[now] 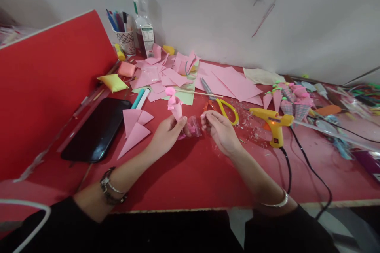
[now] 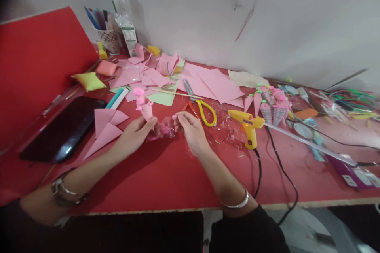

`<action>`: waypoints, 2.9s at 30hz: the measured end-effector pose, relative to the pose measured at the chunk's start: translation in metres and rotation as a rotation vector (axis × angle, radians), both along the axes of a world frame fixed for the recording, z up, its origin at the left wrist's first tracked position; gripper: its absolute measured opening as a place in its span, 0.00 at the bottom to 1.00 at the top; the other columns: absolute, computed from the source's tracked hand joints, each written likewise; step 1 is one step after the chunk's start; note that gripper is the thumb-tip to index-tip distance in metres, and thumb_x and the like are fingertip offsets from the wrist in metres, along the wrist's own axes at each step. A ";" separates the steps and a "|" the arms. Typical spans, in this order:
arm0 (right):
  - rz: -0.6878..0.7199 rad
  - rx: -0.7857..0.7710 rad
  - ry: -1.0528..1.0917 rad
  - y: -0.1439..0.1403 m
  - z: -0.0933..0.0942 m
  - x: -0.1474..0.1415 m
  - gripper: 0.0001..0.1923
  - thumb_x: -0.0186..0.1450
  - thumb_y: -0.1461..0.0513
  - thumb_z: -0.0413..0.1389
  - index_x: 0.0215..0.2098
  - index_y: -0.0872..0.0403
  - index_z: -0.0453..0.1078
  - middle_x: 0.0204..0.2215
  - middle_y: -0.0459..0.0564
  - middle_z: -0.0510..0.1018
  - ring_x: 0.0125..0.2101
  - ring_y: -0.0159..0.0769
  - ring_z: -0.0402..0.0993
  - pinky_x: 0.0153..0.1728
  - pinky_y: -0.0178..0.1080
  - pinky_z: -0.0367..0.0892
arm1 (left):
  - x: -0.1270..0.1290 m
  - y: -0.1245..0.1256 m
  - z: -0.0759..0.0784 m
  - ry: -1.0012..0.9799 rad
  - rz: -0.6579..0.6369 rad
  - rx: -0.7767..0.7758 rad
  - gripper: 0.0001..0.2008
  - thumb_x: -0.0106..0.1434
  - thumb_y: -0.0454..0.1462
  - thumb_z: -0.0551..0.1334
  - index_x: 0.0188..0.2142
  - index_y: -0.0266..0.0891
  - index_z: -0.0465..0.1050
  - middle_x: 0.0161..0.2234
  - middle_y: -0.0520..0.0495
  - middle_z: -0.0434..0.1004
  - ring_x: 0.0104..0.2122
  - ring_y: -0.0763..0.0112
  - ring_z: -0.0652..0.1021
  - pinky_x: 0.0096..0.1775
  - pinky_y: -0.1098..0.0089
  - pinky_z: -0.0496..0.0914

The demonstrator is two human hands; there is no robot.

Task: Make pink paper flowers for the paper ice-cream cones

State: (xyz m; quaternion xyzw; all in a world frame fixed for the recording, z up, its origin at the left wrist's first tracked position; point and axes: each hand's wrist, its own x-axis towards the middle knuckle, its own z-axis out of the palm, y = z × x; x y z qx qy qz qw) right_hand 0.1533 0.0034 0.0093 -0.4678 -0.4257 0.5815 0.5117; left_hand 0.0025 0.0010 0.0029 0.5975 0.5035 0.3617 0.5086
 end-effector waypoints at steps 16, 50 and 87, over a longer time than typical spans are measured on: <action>-0.043 0.049 -0.113 -0.001 -0.001 0.001 0.08 0.52 0.59 0.54 0.29 0.54 0.70 0.21 0.42 0.70 0.20 0.23 0.62 0.24 0.31 0.61 | 0.000 -0.002 0.002 -0.014 -0.012 -0.002 0.16 0.61 0.43 0.49 0.21 0.37 0.63 0.22 0.50 0.72 0.26 0.74 0.72 0.31 0.73 0.63; -0.036 0.534 -0.685 -0.016 0.012 -0.005 0.07 0.59 0.63 0.48 0.25 0.52 0.66 0.22 0.44 0.71 0.23 0.28 0.66 0.26 0.34 0.62 | 0.001 -0.005 0.000 0.110 -0.102 0.216 0.13 0.60 0.41 0.50 0.24 0.38 0.64 0.22 0.52 0.71 0.25 0.74 0.72 0.30 0.73 0.62; -0.061 0.830 -0.883 -0.021 0.018 -0.013 0.08 0.56 0.63 0.54 0.20 0.55 0.63 0.17 0.43 0.69 0.18 0.24 0.63 0.22 0.30 0.60 | 0.005 -0.009 -0.004 0.424 -0.151 0.374 0.10 0.58 0.36 0.49 0.30 0.36 0.66 0.26 0.47 0.73 0.26 0.68 0.73 0.28 0.70 0.64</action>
